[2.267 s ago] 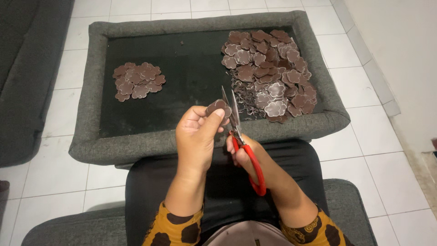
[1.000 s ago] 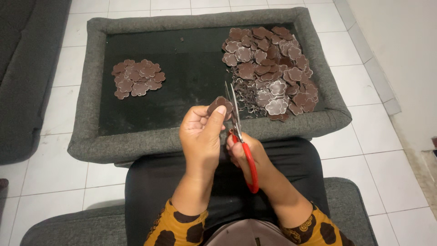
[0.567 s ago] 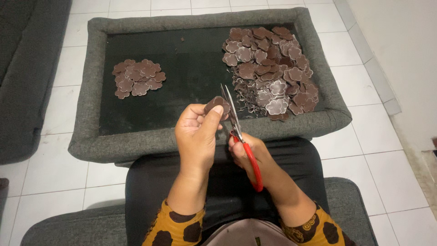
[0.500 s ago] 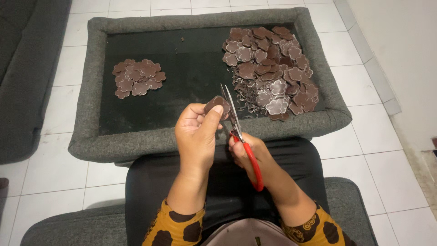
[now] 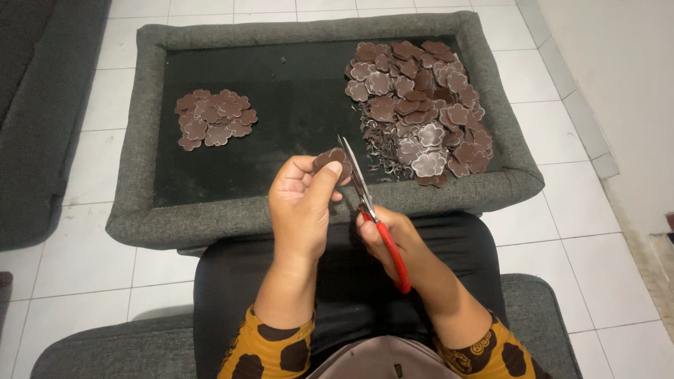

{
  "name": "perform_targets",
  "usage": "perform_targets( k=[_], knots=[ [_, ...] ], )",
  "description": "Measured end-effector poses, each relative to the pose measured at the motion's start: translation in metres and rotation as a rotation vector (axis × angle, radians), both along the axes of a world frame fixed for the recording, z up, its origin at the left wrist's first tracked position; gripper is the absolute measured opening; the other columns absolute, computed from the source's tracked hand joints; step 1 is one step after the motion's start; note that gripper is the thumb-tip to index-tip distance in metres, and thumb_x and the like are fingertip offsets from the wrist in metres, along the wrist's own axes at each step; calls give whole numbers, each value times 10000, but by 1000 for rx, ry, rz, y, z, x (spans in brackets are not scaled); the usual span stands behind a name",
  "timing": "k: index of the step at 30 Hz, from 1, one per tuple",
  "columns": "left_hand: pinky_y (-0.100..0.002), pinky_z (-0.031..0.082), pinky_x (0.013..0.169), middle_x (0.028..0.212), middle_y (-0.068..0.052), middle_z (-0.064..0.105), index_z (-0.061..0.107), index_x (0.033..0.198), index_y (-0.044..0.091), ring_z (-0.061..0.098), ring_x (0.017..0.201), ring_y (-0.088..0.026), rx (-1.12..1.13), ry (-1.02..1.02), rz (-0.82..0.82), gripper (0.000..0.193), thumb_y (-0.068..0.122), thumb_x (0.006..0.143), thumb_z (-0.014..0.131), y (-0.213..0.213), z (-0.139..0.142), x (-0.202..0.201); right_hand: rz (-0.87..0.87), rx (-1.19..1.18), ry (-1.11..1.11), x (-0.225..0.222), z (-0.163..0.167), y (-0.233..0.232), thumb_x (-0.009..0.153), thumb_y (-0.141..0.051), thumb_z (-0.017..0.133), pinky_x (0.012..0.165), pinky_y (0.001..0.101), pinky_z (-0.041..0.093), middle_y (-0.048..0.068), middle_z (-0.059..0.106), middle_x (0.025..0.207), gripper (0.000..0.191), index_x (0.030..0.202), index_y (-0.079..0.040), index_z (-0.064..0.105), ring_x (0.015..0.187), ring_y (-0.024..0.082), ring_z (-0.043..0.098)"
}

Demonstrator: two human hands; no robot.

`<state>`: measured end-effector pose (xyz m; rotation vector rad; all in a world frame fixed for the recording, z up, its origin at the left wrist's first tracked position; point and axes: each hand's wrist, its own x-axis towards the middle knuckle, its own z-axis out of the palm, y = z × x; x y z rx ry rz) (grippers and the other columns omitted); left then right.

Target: The person sits at a low table holding a flower-shaped fabric piece in one hand and red-handled scissors in the other, trimming excess material from the edges of each piece. Trimmed pieces are placed in a pile on the left side of the table while offcuts accumulate near the untrimmed pile.

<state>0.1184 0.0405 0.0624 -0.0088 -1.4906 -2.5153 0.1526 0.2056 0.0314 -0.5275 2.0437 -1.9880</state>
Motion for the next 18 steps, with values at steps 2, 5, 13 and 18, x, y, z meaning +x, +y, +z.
perform_targets(
  k=[2, 5, 13, 18],
  knots=[
    [-209, 516, 676, 953, -58, 747, 653, 1007, 35, 702, 830, -90, 0, 17, -13, 88, 84, 956, 705, -1, 0, 1, 16, -3, -1, 0, 3, 0, 1043, -472, 526, 543, 224, 345, -62, 437, 713, 398, 915, -94, 536, 624, 44, 391],
    [-207, 508, 647, 942, -70, 737, 659, 1017, 19, 692, 798, -97, -21, 26, -34, 101, 61, 949, 720, -6, -1, -1, 63, -22, -1, 2, 8, 0, 1044, -413, 547, 575, 227, 342, -61, 427, 753, 345, 917, -95, 505, 678, 45, 381],
    [-257, 589, 773, 980, -95, 738, 643, 1006, -5, 698, 849, -110, 13, 40, -97, 87, -2, 949, 710, -7, -3, 1, 67, 35, 87, -1, 12, 2, 1042, -347, 551, 637, 227, 387, -67, 448, 795, 268, 925, -110, 511, 738, 49, 406],
    [-286, 603, 835, 1005, -106, 735, 637, 1011, -16, 697, 886, -116, 32, 72, -100, 79, -25, 960, 697, -6, -4, 0, 46, -10, 27, 0, 7, 2, 1020, -408, 589, 627, 223, 356, -70, 442, 797, 330, 912, -104, 521, 736, 45, 385]
  ],
)
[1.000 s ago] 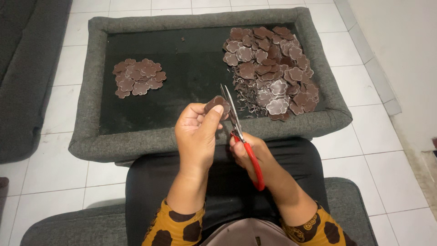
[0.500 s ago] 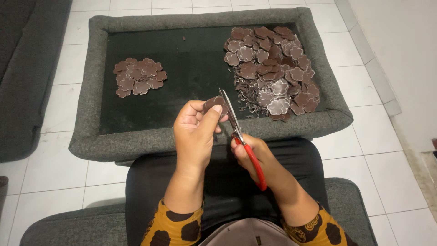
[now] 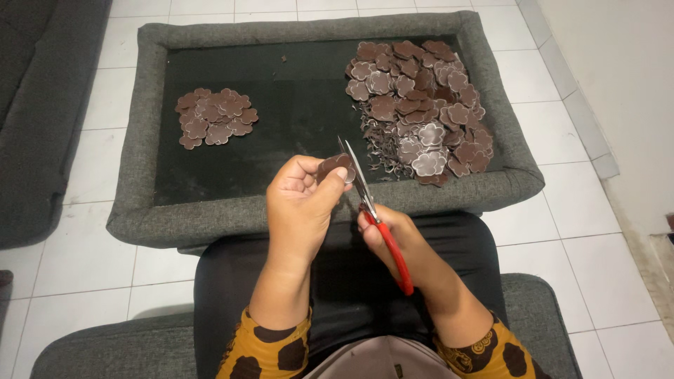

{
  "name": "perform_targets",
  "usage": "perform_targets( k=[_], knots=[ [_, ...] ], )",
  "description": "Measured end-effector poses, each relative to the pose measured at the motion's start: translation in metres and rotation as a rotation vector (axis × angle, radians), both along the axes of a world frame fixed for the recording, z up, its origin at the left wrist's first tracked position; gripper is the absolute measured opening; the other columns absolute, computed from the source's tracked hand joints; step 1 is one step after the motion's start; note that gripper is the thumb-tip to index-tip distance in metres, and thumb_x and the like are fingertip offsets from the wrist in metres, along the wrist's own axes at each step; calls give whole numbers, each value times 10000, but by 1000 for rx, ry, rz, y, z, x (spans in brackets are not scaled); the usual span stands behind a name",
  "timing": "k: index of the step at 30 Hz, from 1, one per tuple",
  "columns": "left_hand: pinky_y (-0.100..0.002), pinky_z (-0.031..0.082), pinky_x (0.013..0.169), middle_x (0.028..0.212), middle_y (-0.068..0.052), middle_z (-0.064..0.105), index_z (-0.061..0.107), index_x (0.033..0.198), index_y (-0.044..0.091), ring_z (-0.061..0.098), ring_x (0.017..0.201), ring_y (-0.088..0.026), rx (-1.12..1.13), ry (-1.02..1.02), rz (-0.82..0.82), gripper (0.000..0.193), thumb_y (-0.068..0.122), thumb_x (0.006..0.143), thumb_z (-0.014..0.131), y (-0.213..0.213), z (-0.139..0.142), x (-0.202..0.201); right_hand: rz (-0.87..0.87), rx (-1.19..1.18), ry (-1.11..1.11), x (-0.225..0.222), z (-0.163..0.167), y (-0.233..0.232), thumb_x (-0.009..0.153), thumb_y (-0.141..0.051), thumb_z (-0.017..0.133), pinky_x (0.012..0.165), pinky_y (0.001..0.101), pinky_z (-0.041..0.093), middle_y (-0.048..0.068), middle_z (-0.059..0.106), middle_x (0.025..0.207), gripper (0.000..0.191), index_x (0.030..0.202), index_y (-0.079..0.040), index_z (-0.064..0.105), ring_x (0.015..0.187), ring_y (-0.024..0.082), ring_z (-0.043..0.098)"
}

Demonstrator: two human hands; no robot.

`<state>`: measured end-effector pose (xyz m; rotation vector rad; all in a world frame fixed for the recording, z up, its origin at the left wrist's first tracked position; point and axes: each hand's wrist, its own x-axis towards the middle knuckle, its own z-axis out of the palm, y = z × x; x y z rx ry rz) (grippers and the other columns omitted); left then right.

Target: The person sits at a low table holding a flower-shaped fabric piece in one hand and red-handled scissors in the other, trimming excess material from the edges of each piece. Trimmed pieces are placed in a pile on the left side of the table while offcuts accumulate near the untrimmed pile.

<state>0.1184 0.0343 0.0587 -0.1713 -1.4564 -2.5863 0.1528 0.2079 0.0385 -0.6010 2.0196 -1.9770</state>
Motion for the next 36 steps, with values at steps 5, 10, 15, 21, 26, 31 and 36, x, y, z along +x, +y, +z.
perform_targets(
  k=[5, 10, 15, 21, 26, 31, 36],
  knots=[
    [-285, 605, 828, 1004, -108, 736, 636, 1007, -15, 699, 883, -115, -12, 0, 7, 79, -34, 951, 689, 1, -1, 0, -12, -18, -31, 0, -4, 1, 1014, -495, 591, 597, 218, 333, -80, 422, 776, 412, 890, -109, 518, 713, 37, 364],
    [-274, 596, 823, 1005, -107, 736, 636, 1010, -16, 696, 877, -114, -25, 7, 10, 81, -36, 955, 692, 0, -1, 0, -13, -36, -60, -1, -10, 0, 1002, -527, 594, 575, 218, 324, -83, 425, 757, 439, 892, -107, 522, 684, 37, 367],
    [-261, 586, 814, 992, -102, 733, 636, 1019, -17, 692, 862, -110, -22, -1, 9, 90, -38, 956, 697, 0, -2, 0, -5, -44, -60, -2, -14, 0, 997, -531, 593, 559, 218, 328, -77, 429, 727, 442, 893, -106, 533, 651, 38, 381],
    [-244, 571, 826, 1036, -100, 725, 614, 1102, -32, 690, 905, -104, -38, 13, -23, 194, -81, 930, 689, -4, 4, 1, 12, 23, -10, -2, -10, 1, 1040, -421, 596, 594, 223, 363, -67, 444, 765, 358, 911, -96, 521, 702, 40, 404],
    [-229, 568, 835, 1030, -112, 733, 569, 1172, -37, 700, 932, -105, -130, -48, -24, 312, -92, 894, 701, -9, 11, 4, 64, 19, -7, -2, -1, 3, 991, -291, 569, 614, 227, 375, -65, 452, 779, 207, 942, -95, 527, 722, 43, 408],
    [-224, 563, 799, 997, -128, 730, 531, 1190, -24, 700, 907, -113, -107, -44, -18, 358, -100, 884, 701, -10, 14, 3, 63, -6, 15, -4, -3, 3, 1000, -305, 591, 640, 221, 372, -64, 453, 797, 229, 941, -95, 519, 741, 41, 397],
    [-220, 559, 775, 986, -130, 727, 511, 1184, -16, 698, 896, -113, -94, -64, -23, 368, -105, 881, 700, -10, 15, 3, 59, -15, -4, -5, -11, 4, 1003, -405, 613, 638, 220, 357, -70, 445, 818, 331, 936, -94, 521, 752, 39, 386]
  ],
)
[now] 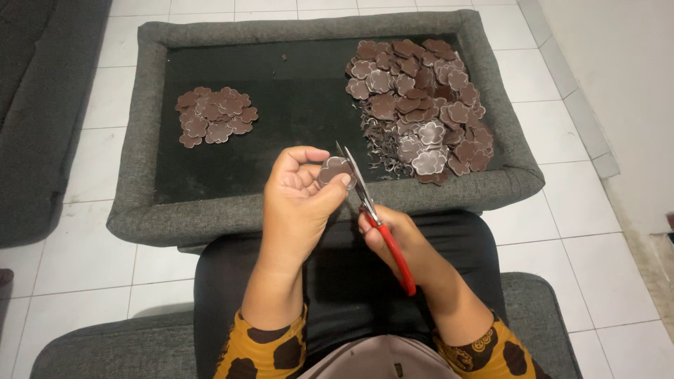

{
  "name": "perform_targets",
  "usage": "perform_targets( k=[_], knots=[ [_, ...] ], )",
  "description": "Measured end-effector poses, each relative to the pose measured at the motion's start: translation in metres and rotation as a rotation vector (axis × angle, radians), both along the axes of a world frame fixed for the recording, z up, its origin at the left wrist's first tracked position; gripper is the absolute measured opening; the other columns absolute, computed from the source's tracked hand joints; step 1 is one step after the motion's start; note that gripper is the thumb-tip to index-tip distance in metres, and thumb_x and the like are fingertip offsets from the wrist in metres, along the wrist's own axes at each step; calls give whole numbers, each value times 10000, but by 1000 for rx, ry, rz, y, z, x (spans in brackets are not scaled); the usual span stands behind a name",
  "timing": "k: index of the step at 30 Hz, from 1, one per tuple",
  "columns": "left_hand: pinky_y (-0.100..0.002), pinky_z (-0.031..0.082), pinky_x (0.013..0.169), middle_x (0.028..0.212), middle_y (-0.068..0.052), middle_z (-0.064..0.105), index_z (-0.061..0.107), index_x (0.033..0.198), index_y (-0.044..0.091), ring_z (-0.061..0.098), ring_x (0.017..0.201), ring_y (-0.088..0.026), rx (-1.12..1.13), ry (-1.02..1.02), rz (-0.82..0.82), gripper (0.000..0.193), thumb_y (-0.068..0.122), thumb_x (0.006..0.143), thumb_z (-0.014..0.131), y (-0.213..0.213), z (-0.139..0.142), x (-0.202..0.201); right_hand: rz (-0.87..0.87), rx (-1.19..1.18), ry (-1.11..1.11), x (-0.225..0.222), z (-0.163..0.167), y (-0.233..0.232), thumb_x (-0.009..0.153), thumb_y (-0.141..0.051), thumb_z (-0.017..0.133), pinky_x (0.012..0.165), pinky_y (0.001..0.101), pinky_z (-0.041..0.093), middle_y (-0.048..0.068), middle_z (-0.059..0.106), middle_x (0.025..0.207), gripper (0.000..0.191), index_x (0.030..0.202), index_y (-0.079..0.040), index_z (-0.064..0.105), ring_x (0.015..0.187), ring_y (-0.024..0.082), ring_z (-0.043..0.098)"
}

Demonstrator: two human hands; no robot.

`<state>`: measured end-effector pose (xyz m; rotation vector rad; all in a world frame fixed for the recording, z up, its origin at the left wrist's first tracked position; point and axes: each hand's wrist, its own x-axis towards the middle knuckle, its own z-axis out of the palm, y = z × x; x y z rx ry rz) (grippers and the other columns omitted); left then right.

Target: The person sits at a low table holding a flower-shaped fabric piece in one hand and red-handled scissors in the other, trimming excess material from the edges of each piece. Trimmed pieces are placed in a pile on the left side of the table while offcuts accumulate near the untrimmed pile.

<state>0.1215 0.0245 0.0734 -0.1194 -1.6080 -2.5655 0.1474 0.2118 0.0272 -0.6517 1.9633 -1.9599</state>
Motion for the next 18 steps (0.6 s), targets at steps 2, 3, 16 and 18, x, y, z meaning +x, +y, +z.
perform_targets(
  k=[2, 3, 16, 18],
  knots=[
    [-219, 557, 768, 985, -132, 728, 507, 1186, -13, 696, 892, -114, 3, -10, -5, 371, -105, 882, 700, 0, 1, 0, 0, -7, -9, 0, -3, 1, 1004, -441, 618, 632, 218, 351, -72, 446, 815, 364, 936, -95, 526, 747, 37, 382],
    [-220, 560, 773, 985, -130, 727, 506, 1189, -13, 697, 894, -114, 4, -5, -9, 373, -105, 883, 699, -1, 1, 0, 1, -8, -20, 0, -4, 2, 1000, -456, 626, 627, 217, 351, -72, 448, 811, 380, 936, -94, 528, 740, 35, 382],
    [-195, 524, 725, 962, -101, 716, 474, 1257, -6, 658, 835, -72, -70, 17, -64, 441, -94, 889, 701, -9, 3, 1, 67, 13, 38, 1, 5, 5, 1022, -486, 609, 637, 211, 362, -78, 445, 808, 396, 954, -107, 519, 750, 36, 391],
    [-193, 525, 719, 956, -96, 715, 469, 1263, -3, 658, 830, -69, -96, 1, -93, 455, -91, 882, 702, -14, 5, 3, 102, 23, 27, 0, 9, 6, 1011, -493, 604, 631, 214, 365, -76, 443, 801, 397, 953, -110, 515, 743, 40, 397]
  ],
)
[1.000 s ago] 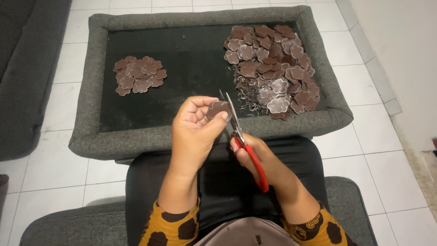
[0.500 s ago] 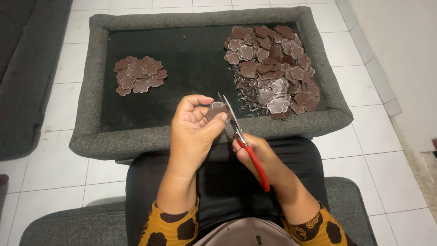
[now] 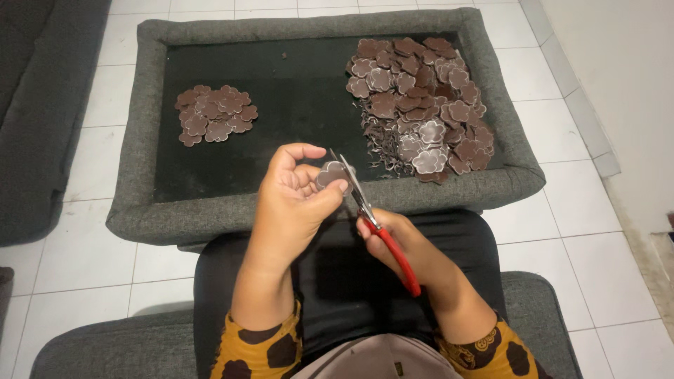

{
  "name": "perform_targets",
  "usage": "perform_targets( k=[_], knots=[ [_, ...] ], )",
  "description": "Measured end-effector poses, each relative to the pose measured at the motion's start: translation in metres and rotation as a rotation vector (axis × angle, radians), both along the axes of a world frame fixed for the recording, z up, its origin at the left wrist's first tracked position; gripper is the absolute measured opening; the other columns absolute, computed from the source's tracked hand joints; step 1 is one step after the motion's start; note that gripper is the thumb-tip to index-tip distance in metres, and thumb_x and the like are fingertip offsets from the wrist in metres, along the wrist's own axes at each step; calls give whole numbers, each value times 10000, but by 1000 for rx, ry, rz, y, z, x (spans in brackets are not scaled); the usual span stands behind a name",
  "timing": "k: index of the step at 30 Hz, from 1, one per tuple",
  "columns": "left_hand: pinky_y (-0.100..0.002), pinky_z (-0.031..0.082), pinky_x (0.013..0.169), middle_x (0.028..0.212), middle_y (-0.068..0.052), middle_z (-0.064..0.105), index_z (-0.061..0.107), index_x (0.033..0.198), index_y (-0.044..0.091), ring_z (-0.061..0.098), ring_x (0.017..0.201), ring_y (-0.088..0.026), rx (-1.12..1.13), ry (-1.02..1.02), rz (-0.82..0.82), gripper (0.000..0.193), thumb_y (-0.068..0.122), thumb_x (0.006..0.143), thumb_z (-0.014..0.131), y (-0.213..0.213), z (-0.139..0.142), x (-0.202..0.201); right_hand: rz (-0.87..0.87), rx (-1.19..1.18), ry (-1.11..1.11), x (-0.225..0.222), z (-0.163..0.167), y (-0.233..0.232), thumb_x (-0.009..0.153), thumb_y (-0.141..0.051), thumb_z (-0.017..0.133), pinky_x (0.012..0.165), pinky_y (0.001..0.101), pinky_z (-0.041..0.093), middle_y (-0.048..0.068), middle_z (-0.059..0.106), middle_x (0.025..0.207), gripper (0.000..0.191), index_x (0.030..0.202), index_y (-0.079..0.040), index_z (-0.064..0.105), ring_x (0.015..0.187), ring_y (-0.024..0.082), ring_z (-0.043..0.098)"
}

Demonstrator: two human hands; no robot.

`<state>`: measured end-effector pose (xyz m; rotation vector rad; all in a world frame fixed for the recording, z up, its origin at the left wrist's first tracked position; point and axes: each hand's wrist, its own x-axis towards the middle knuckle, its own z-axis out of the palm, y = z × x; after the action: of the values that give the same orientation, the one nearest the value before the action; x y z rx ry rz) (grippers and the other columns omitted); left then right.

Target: The person sits at a low table holding a flower-shaped fabric piece in one hand and red-handled scissors in the other, trimming excess material from the edges of each piece. Trimmed pieces are placed in a pile on the left side of the table while offcuts accumulate near the untrimmed pile.

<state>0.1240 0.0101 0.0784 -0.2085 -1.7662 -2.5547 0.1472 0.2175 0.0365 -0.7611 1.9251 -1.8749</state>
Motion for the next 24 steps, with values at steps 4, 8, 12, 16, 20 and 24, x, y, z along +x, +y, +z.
perform_targets(
  k=[4, 8, 12, 16, 20, 24],
  knots=[
    [-201, 523, 710, 955, -95, 718, 465, 1264, -8, 660, 829, -75, -5, -33, -12, 465, -86, 874, 706, -3, 0, 0, 14, -1, -22, 2, 3, -2, 1009, -488, 614, 631, 218, 356, -67, 432, 796, 402, 952, -105, 505, 745, 45, 385],
    [-213, 546, 814, 1028, -87, 708, 465, 1301, -14, 670, 918, -81, 49, 17, -21, 470, -75, 899, 700, 3, -5, -1, -46, -32, 24, 0, 0, -5, 1026, -477, 591, 652, 220, 370, -64, 454, 826, 389, 966, -101, 510, 764, 47, 400],
    [-237, 535, 735, 993, -113, 714, 459, 1323, -4, 671, 856, -107, 106, 4, -20, 466, -54, 923, 692, 8, -9, -6, -69, -52, -23, 1, -3, -5, 1017, -438, 582, 634, 223, 363, -59, 457, 819, 355, 975, -91, 519, 747, 51, 397],
    [-249, 560, 794, 994, -140, 722, 444, 1310, -7, 695, 882, -123, 127, 14, 13, 465, -76, 918, 685, 9, -10, -6, -69, 27, -31, 0, -1, -3, 1011, -439, 587, 623, 232, 390, -49, 462, 793, 362, 958, -85, 527, 725, 56, 416],
    [-249, 560, 767, 973, -158, 721, 445, 1295, -14, 696, 853, -129, 87, -2, 42, 469, -102, 902, 685, 9, -7, -5, -54, 35, 34, 0, 1, -4, 1012, -482, 570, 632, 234, 412, -49, 478, 794, 393, 972, -93, 534, 724, 56, 442],
    [-239, 558, 771, 983, -164, 731, 443, 1282, -13, 702, 863, -130, 97, 11, 49, 458, -106, 902, 682, 10, -5, -4, -63, 1, 57, 1, 2, -5, 1023, -493, 574, 653, 236, 385, -48, 461, 822, 409, 968, -91, 523, 763, 60, 408]
  ],
)
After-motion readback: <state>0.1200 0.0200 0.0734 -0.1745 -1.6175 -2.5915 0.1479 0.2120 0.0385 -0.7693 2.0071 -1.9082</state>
